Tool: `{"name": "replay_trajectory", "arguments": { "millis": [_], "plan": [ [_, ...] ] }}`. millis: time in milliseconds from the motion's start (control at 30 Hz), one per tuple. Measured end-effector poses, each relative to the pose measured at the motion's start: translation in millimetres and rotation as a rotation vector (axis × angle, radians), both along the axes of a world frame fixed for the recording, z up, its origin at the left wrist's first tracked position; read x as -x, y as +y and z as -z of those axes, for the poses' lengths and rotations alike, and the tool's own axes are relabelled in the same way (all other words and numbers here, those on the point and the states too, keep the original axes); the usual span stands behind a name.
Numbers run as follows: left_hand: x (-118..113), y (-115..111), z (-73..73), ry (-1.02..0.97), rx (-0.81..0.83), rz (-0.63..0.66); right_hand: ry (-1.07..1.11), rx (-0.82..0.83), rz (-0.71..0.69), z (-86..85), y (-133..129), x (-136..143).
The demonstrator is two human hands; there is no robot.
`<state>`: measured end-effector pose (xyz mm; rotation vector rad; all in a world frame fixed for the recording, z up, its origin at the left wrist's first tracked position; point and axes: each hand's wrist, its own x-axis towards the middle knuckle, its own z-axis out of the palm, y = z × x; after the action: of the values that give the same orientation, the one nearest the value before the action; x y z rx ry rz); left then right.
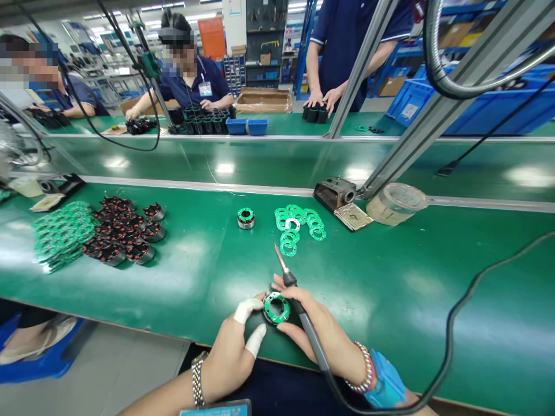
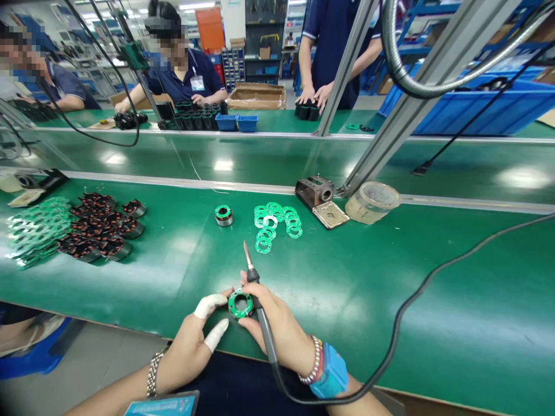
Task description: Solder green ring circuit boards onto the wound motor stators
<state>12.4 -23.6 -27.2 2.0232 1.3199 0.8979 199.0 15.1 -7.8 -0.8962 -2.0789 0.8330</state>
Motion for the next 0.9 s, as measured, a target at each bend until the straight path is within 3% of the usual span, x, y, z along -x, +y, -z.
{"name": "replay_trajectory", "arguments": {
  "millis": [100, 200, 467, 600, 733, 900],
  "plan": [
    [5.1, 5.1, -5.6, -0.049, 0.079, -0.039, -0.025, 0.013, 0.013, -4.1, -0.9, -5.1],
    [11.7, 14.4, -8.0, -0.028, 0.043, 0.040, -0.051, 0.013, 0.024, -3.2, -3.6, -7.7],
    [24.0, 49.9, -24.8, 0.211, -0.463, 0.340, -0.048, 0.004, -0.012, -0.7, -2.5, -9.2],
    [24.3, 58.3, -31.0, 0.284, -0.575, 0.427, -0.046, 0.005, -0.013, -3.3, -1.8, -9.1],
    [19.7, 54.6, -24.0, 0.292, -0.581, 0.395, -0.034, 0.004, 0.009, -2.9, -1.8, -7.8],
    [8.7, 29.3, -9.7, 0.224, -0.468, 0.180, -0.039, -0.007, 0.041, -0.7, -5.9, -6.4]
  ]
}}
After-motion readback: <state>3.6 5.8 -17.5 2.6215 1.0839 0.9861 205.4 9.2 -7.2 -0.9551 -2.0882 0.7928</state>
